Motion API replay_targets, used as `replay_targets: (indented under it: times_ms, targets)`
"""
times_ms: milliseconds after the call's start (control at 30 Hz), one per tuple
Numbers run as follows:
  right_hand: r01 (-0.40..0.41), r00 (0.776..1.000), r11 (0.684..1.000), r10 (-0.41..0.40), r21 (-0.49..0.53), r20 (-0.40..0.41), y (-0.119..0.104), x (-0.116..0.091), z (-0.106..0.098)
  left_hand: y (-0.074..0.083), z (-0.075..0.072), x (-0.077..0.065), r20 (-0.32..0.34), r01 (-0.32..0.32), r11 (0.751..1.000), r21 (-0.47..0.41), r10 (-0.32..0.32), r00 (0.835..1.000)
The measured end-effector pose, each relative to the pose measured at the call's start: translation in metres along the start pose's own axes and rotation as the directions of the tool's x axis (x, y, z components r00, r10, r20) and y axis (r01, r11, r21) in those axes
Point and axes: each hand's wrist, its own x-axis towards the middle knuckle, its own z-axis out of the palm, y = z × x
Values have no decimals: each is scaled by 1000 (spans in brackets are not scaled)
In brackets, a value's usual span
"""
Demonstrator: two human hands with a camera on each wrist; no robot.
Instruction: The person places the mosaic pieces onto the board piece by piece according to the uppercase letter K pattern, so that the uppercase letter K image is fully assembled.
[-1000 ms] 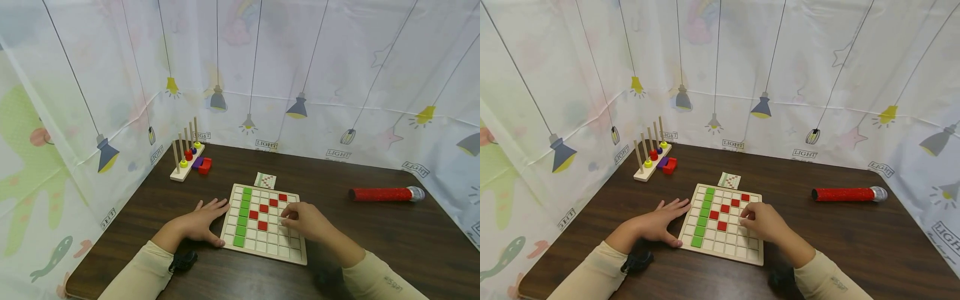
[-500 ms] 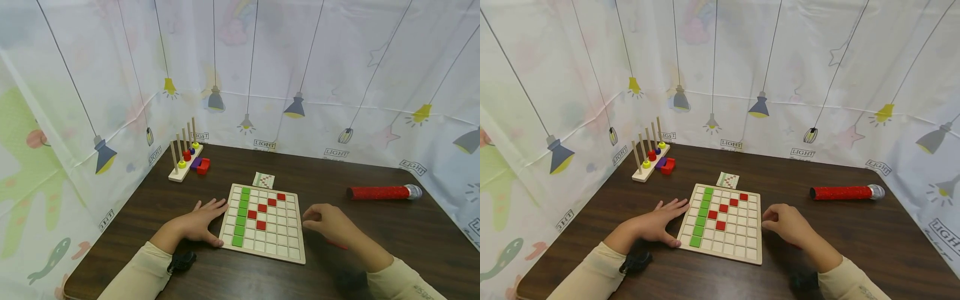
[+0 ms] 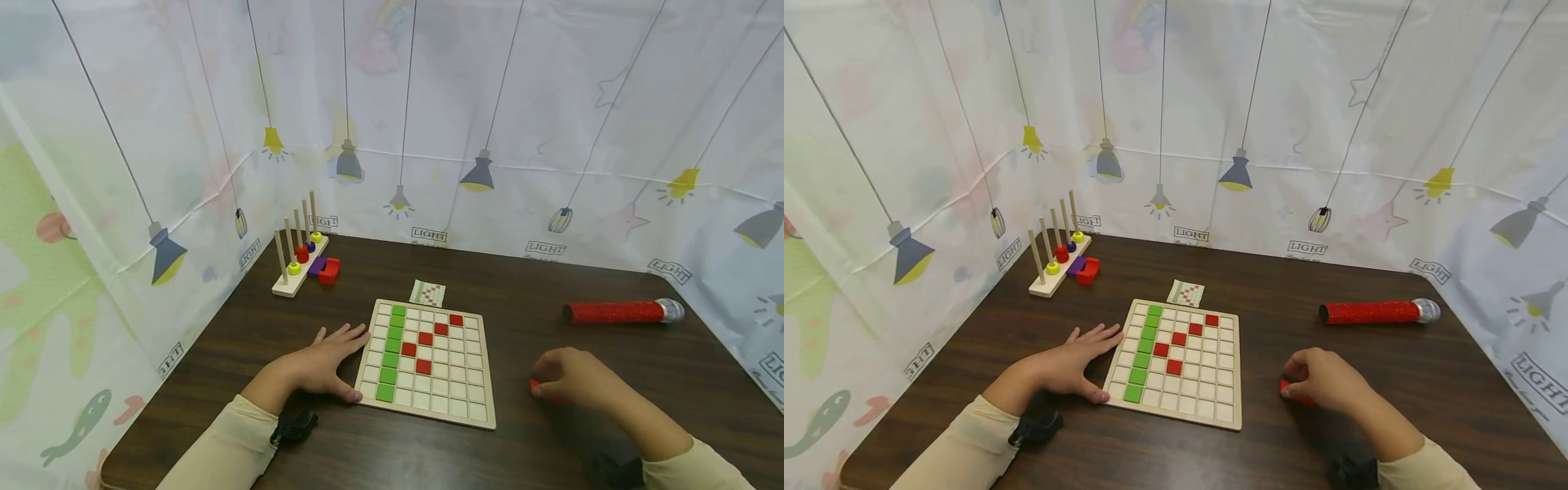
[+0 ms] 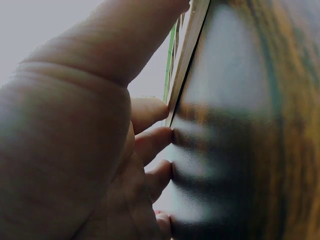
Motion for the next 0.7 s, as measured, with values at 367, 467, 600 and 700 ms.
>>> replay_targets:
  times_ms: [367,467,600,700]
  targets:
    - [6,1000,1000,-6,-3,-24,-5,1,5,-3,1,0,4,-8,1000,-6,8,1000]
    - [17,998,1000,-17,7,-66,-7,4,8,-3,1,0,5,-14,1000,-6,14,1000]
    - [41,992,999,-38,17,-117,-11,9,11,-3,1,1,0,-22,1000,-7,22,1000]
    - [69,986,997,-63,34,-156,-18,13,12,-4,1,1,-1,-21,1000,-7,21,1000]
